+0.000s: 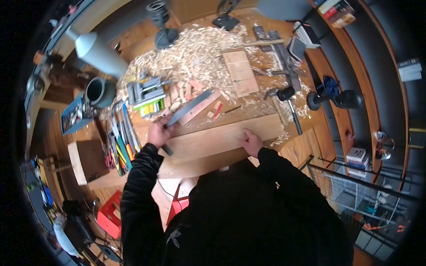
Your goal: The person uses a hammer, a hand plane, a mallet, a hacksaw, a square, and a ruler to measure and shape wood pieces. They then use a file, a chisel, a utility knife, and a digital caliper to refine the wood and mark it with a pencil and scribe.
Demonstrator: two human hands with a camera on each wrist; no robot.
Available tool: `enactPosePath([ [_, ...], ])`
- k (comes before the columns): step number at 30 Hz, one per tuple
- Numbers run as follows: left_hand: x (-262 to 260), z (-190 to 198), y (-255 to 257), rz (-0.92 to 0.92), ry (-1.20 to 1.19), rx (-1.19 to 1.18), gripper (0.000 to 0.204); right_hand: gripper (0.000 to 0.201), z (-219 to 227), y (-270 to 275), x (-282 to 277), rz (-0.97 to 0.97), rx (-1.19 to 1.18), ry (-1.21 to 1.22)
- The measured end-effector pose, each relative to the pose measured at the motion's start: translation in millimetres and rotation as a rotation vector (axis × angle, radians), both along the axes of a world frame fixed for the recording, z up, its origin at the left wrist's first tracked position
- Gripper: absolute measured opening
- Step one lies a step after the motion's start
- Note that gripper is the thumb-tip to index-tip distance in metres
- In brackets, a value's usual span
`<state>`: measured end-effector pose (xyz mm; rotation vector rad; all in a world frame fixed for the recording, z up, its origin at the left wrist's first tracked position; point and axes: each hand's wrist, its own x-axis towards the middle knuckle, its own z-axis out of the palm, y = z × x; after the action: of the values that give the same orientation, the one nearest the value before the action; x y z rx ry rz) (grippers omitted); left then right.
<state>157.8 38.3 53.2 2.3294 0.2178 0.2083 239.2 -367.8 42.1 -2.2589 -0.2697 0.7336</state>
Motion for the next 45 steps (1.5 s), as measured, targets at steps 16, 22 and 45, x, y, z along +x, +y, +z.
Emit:
enactPosePath([
  [16, 25.3, 7.5, 27.0, -0.066, 0.308, 0.421, 0.051, 0.054, -22.6, -90.9, 11.7, -0.313, -0.181, -0.111],
  [22, 4.3, 9.1, -4.3, -0.024, 0.002, 0.549, 0.047, 0.056, -48.9, -116.6, 32.6, -0.409, -0.298, -0.244],
  [45, -47.6, -23.9, -47.7, 0.354, 0.189, 0.358, 0.053, 0.057, -29.9, -102.0, 62.4, -0.413, -0.39, -0.109],
])
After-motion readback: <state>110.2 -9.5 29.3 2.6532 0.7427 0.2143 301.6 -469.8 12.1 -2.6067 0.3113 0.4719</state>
